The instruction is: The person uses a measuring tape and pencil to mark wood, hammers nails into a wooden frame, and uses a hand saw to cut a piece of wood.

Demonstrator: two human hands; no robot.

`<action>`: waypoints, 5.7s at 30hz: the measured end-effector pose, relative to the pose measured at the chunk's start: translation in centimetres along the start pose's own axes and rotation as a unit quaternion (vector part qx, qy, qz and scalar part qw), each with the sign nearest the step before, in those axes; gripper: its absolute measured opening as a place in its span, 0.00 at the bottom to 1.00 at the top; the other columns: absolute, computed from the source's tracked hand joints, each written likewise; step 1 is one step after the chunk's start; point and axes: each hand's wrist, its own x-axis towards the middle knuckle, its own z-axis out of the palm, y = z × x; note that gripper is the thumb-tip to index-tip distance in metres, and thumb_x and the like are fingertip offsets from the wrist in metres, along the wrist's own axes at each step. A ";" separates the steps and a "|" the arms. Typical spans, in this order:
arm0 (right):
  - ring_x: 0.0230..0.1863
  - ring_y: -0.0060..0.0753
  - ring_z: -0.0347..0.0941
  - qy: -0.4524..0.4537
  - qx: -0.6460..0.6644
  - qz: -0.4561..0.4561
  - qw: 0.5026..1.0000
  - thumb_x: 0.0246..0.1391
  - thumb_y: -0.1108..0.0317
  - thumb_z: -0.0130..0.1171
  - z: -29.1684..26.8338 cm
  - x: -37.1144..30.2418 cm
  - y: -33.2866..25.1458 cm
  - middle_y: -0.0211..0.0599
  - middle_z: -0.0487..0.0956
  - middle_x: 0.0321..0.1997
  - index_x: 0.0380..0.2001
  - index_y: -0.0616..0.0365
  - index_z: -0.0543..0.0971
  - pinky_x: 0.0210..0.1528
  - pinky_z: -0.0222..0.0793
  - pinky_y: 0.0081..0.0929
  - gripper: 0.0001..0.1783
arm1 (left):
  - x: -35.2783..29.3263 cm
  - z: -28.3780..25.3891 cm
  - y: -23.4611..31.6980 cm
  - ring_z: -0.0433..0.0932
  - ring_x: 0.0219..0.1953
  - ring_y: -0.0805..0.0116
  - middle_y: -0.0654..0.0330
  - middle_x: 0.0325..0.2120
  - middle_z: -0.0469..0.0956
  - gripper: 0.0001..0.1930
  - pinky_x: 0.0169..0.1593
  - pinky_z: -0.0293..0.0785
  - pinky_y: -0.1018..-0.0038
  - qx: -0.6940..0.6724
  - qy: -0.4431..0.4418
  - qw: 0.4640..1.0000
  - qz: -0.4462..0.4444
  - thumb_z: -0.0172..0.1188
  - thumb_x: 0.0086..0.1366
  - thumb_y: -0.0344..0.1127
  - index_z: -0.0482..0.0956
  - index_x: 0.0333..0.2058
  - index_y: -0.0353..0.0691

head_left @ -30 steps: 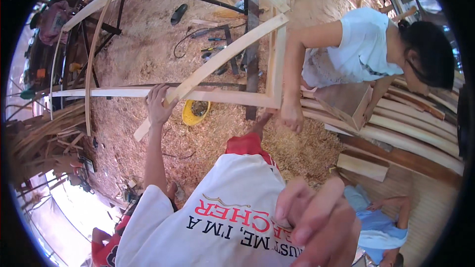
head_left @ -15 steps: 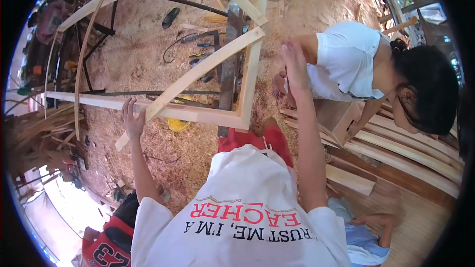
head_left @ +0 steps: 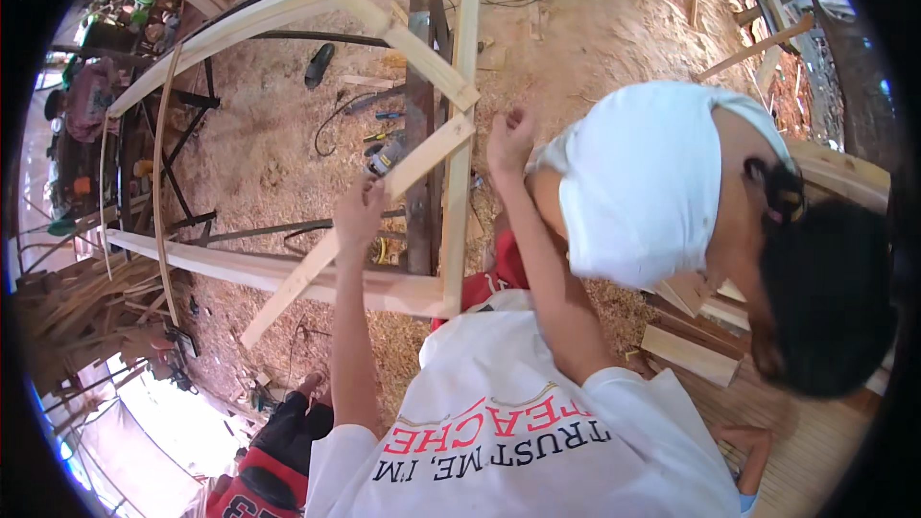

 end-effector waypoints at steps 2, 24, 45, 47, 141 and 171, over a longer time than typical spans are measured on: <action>0.44 0.40 0.75 0.164 -0.035 -0.014 0.986 0.58 0.68 0.61 2.7 3.1 5.3 0.48 0.78 0.44 0.46 0.68 0.73 0.50 0.72 0.36 0.17 | 2.3 0.9 2.8 0.82 0.37 0.39 0.44 0.30 0.83 0.23 0.44 0.75 0.50 0.062 -0.035 0.996 -0.061 0.54 0.69 0.56 0.86 0.41 0.42; 0.31 0.28 0.72 -0.081 -0.078 0.295 0.949 0.64 0.57 0.58 1.9 21.0 17.2 0.31 0.78 0.34 0.42 0.55 0.79 0.29 0.70 0.34 0.14 | 2.4 -1.2 1.4 0.80 0.22 0.48 0.52 0.17 0.79 0.22 0.29 0.76 0.55 0.043 -0.009 0.994 -0.098 0.64 0.60 0.59 0.83 0.23 0.45; 0.49 0.55 0.78 -0.293 -0.354 0.292 0.839 0.55 0.47 0.62 2.9 35.3 38.0 0.53 0.82 0.48 0.51 0.62 0.79 0.49 0.73 0.47 0.31 | 34.9 6.6 11.7 0.75 0.52 0.55 0.43 0.59 0.71 0.36 0.56 0.71 0.61 -0.068 0.194 0.907 -0.366 0.61 0.71 0.41 0.55 0.70 0.30; 0.52 0.60 0.79 -0.274 -0.369 0.284 0.841 0.54 0.46 0.64 3.3 37.3 43.0 0.58 0.83 0.50 0.51 0.64 0.79 0.53 0.73 0.50 0.33 | 35.6 6.8 10.8 0.78 0.43 0.57 0.46 0.52 0.76 0.41 0.49 0.75 0.63 -0.056 0.176 0.925 -0.331 0.64 0.67 0.37 0.52 0.71 0.29; 0.36 0.20 0.75 -0.665 -0.103 -0.225 0.705 0.60 0.73 0.63 -6.7 -31.3 -15.8 0.38 0.81 0.36 0.63 0.69 0.70 0.41 0.75 0.23 0.28 | -17.3 -11.7 -24.8 0.67 0.65 0.52 0.50 0.56 0.73 0.19 0.67 0.57 0.48 -0.003 0.353 0.888 -0.294 0.53 0.71 0.45 0.72 0.55 0.42; 0.43 0.29 0.78 -0.713 -0.167 -0.113 0.671 0.67 0.69 0.54 -8.1 -30.6 -19.8 0.47 0.79 0.52 0.68 0.71 0.62 0.48 0.74 0.26 0.31 | -14.1 -4.8 -37.5 0.67 0.62 0.52 0.55 0.50 0.77 0.27 0.65 0.48 0.43 0.112 0.205 0.926 -0.295 0.58 0.60 0.68 0.89 0.44 0.54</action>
